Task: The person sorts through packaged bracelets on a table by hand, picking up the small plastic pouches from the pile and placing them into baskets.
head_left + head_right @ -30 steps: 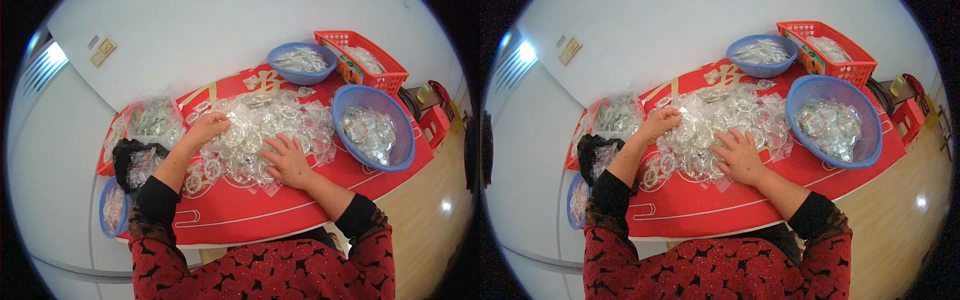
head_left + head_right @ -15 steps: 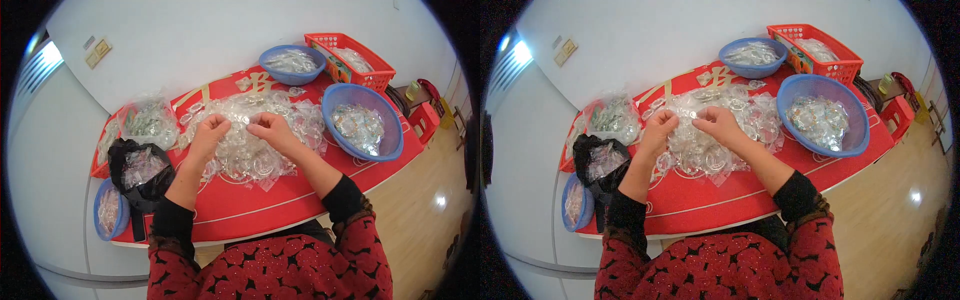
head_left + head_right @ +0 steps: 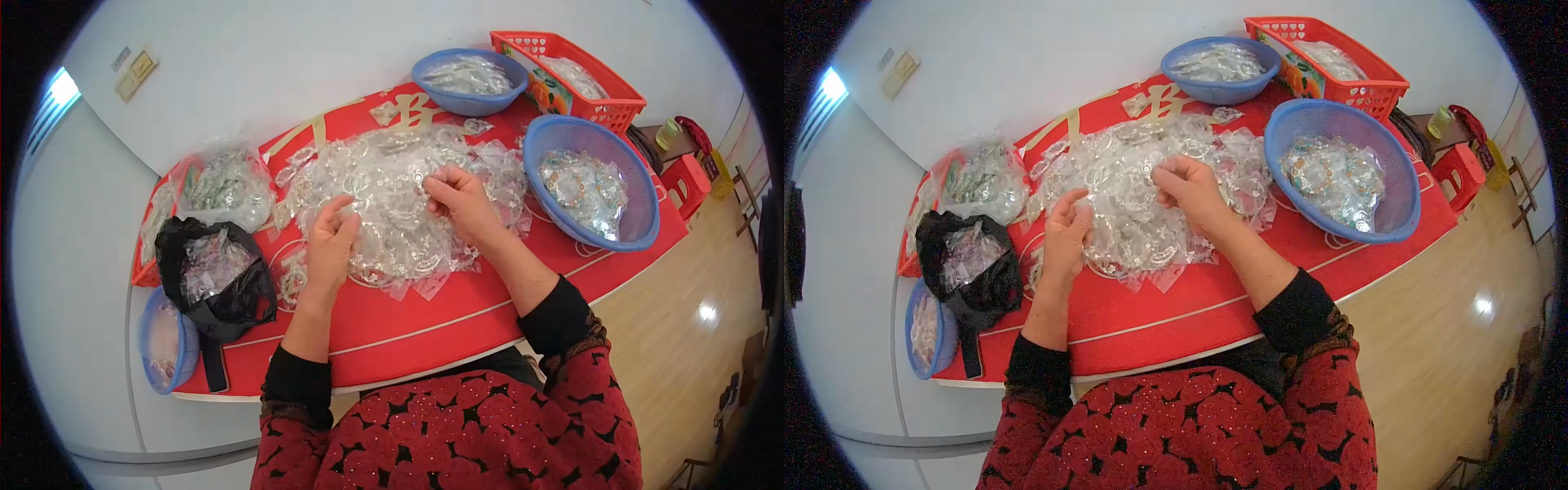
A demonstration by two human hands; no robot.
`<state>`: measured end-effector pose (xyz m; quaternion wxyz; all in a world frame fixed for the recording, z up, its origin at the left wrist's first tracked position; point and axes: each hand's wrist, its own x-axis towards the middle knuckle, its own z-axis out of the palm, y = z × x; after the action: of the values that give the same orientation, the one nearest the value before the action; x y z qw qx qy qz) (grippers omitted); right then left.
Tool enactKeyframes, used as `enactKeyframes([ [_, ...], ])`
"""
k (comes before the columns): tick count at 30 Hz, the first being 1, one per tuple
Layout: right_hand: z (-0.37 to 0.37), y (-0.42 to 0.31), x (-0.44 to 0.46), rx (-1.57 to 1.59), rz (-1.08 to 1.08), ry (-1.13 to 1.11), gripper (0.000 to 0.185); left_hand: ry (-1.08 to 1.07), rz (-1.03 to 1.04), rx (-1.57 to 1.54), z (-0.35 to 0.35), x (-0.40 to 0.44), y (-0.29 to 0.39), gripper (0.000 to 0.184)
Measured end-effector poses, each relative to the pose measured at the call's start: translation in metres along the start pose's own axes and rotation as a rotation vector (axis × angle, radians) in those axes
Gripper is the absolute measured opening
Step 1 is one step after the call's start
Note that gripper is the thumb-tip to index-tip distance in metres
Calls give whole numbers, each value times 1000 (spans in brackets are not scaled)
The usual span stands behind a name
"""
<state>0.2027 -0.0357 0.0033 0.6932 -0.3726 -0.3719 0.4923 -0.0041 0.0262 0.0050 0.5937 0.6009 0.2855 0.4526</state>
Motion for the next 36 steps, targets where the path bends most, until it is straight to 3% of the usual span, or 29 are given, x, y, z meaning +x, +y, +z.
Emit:
enactKeyframes([
  [3,4,3,-2,57,4,-1,7,-102,-120,18,6,-6,7,38],
  [6,10,7,-5,85,-11,-88,7,-52,-125,70,20,-11,11,32],
  [9,16,6,-11,54,-12,-137,12,-205,-137,91,8,-7,8,23],
  [12,18,-1,-14,1,27,-215,14,-191,-101,19,6,-6,4,18],
  [15,9,2,-9,-290,37,-284,15,-200,-168,45,8,-9,6,19],
  [18,12,2,-8,-224,39,-158,13,-190,-122,77,14,-8,4,19],
  [21,16,-8,-3,-47,51,66,15,3,-7,186,0,-1,-12,13],
  [25,-23,-28,51,220,-169,37,8,28,-186,-159,-20,3,-13,8],
  [27,-34,-79,81,226,-305,246,4,97,-190,-261,-20,4,-16,9],
  [29,-69,-131,127,271,-491,286,5,76,-220,-347,-20,1,-15,8],
  [31,-72,-175,144,329,-306,547,10,81,-222,-396,-15,0,-12,9],
  [34,-80,-169,153,-269,-329,286,15,87,-190,-412,-7,-2,-6,13],
  [35,-83,-147,162,-897,-587,215,14,53,-189,-412,-11,-3,-8,16],
  [36,-57,-128,141,-675,-435,105,14,24,-187,-411,-13,-5,-9,18],
])
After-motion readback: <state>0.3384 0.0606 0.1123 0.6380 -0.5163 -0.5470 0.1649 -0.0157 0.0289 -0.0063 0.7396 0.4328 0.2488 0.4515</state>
